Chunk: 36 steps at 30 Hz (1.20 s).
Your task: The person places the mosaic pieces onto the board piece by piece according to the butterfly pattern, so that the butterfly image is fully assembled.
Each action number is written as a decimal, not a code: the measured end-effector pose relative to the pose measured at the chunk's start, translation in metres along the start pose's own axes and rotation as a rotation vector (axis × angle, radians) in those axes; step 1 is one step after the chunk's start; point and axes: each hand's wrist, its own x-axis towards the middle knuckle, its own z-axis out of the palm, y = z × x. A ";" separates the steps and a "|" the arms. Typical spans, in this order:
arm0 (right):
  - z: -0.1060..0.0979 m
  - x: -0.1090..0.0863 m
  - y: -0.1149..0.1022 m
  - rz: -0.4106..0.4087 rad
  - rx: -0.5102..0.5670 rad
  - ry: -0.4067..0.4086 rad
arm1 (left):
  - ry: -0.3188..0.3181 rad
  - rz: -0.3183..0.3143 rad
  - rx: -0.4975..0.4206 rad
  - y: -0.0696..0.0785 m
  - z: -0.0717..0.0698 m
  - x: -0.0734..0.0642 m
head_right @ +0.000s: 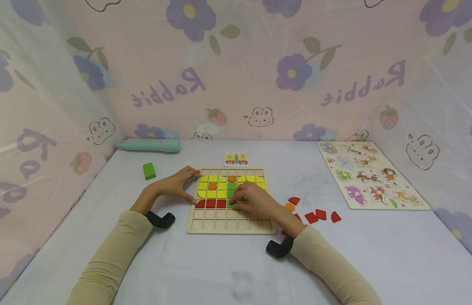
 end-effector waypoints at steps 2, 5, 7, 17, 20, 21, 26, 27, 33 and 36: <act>-0.001 0.000 -0.001 -0.007 0.006 -0.002 | 0.002 -0.002 0.000 0.000 0.000 0.000; -0.003 -0.003 0.000 0.014 0.021 -0.010 | -0.002 0.000 -0.009 0.000 0.000 -0.001; -0.007 -0.007 0.002 0.045 0.042 -0.009 | -0.005 0.002 -0.015 0.001 0.000 -0.001; -0.050 -0.047 0.021 0.151 0.064 0.136 | -0.007 0.002 0.019 -0.002 0.000 0.002; -0.062 -0.065 0.028 0.192 0.038 0.150 | -0.006 0.010 0.018 -0.002 0.000 0.002; -0.066 -0.071 0.031 0.212 0.035 0.145 | -0.007 0.010 0.019 -0.003 0.000 0.002; -0.084 -0.092 0.044 0.325 0.065 0.055 | -0.005 0.008 0.019 -0.003 0.000 0.001; -0.087 -0.095 0.045 0.344 0.072 0.028 | -0.006 0.003 0.016 -0.003 0.000 0.001; -0.107 -0.114 0.048 0.427 0.169 -0.188 | -0.007 -0.004 0.003 -0.001 0.000 0.000; -0.114 -0.123 0.047 0.453 0.219 -0.280 | -0.008 -0.004 0.008 -0.001 0.000 0.000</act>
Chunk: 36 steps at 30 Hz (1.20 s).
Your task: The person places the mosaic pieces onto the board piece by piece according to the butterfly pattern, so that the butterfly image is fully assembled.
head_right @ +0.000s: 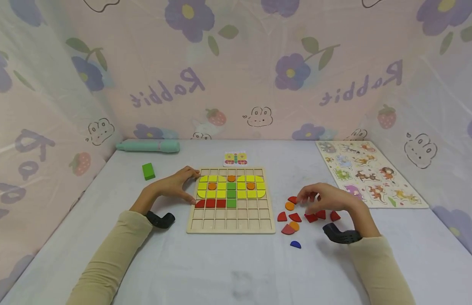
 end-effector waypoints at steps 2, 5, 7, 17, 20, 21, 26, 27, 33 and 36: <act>-0.001 -0.004 0.001 0.019 0.026 -0.053 | 0.000 0.000 0.003 0.000 0.000 0.000; -0.001 -0.007 0.003 0.040 0.048 -0.127 | -0.001 -0.002 0.004 -0.001 0.000 0.000; 0.001 -0.007 0.004 0.056 0.046 -0.152 | -0.001 -0.002 0.002 -0.001 0.000 0.000; 0.009 0.001 0.006 0.128 0.009 -0.121 | 0.000 0.005 -0.007 -0.003 0.001 0.000; 0.009 0.002 0.006 0.123 -0.012 -0.095 | 0.000 0.006 -0.007 -0.003 0.001 0.000; 0.009 0.003 0.006 0.113 -0.023 -0.083 | -0.001 0.007 -0.005 -0.003 0.001 0.000; 0.012 0.009 0.001 0.039 -0.062 0.012 | -0.003 0.012 0.007 -0.003 0.001 0.001; 0.014 0.013 -0.001 0.016 -0.071 0.037 | -0.003 0.012 0.009 -0.003 0.001 0.001; 0.032 0.044 -0.031 -0.136 -0.072 0.170 | -0.001 0.013 0.005 -0.001 0.000 0.000; 0.042 0.061 -0.047 -0.200 -0.060 0.214 | -0.003 0.010 0.005 0.000 -0.001 0.000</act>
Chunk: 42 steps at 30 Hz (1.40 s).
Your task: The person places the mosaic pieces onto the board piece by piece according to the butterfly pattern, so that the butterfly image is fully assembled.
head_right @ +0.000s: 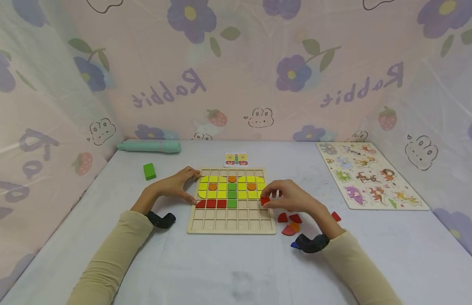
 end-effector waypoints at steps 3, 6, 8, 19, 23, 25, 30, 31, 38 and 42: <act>0.012 0.016 -0.009 -0.038 0.005 0.021 | 0.002 0.005 0.004 0.000 0.000 0.000; 0.023 0.029 -0.015 -0.058 0.007 0.021 | 0.003 0.004 0.007 0.000 0.001 0.000; 0.030 0.036 -0.016 -0.072 -0.003 0.020 | 0.002 -0.001 0.008 0.000 0.001 0.001; 0.047 0.047 -0.014 -0.062 0.030 0.020 | 0.000 -0.010 0.001 0.000 0.001 0.000; 0.047 0.048 -0.014 -0.092 -0.011 0.022 | 0.003 -0.010 0.002 -0.001 0.001 0.000; 0.046 0.048 -0.014 -0.109 -0.024 0.016 | 0.004 -0.010 0.007 -0.001 0.001 0.000; 0.044 0.048 -0.011 -0.159 -0.015 0.010 | 0.006 -0.009 0.002 -0.001 0.001 0.000; 0.044 0.048 -0.011 -0.166 -0.008 0.009 | 0.007 -0.008 0.002 -0.001 0.001 0.000; 0.045 0.048 -0.007 -0.178 -0.009 -0.006 | 0.008 -0.004 -0.006 -0.001 0.001 0.000; 0.036 0.040 -0.007 -0.160 -0.001 0.032 | 0.000 -0.009 -0.012 -0.001 0.001 -0.001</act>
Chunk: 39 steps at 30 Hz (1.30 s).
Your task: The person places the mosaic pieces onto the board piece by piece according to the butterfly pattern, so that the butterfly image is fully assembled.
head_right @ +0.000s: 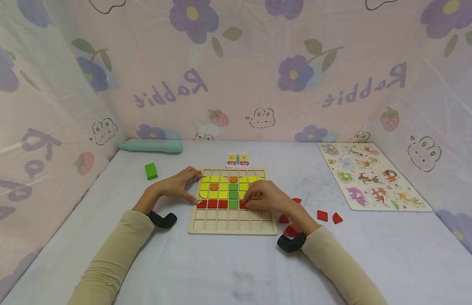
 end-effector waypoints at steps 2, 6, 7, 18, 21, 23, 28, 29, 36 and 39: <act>-0.008 -0.007 0.001 0.006 0.017 0.039 | -0.002 -0.001 0.007 0.000 -0.001 0.000; -0.026 -0.026 0.007 0.018 0.026 0.110 | 0.006 0.001 0.015 0.000 -0.002 -0.001; -0.030 -0.031 0.009 0.034 0.021 0.120 | 0.007 0.002 0.014 0.000 -0.003 -0.001; -0.065 -0.098 0.034 0.172 0.048 0.124 | 0.009 -0.001 0.003 -0.003 -0.002 -0.002; -0.072 -0.113 0.039 0.203 0.051 0.107 | 0.009 -0.005 -0.005 -0.003 -0.001 -0.002; -0.077 -0.122 0.041 0.225 0.055 0.091 | 0.012 -0.005 -0.006 -0.003 -0.001 -0.001; -0.085 -0.139 0.046 0.277 0.087 0.006 | 0.011 0.003 -0.006 -0.002 0.000 -0.001; -0.086 -0.142 0.046 0.279 0.092 -0.014 | 0.008 0.003 -0.007 -0.001 0.000 -0.001; -0.087 -0.153 0.052 0.255 0.096 -0.091 | 0.003 0.000 -0.004 -0.001 0.000 0.000; -0.086 -0.153 0.053 0.241 0.086 -0.090 | 0.004 0.001 0.001 -0.001 0.000 0.001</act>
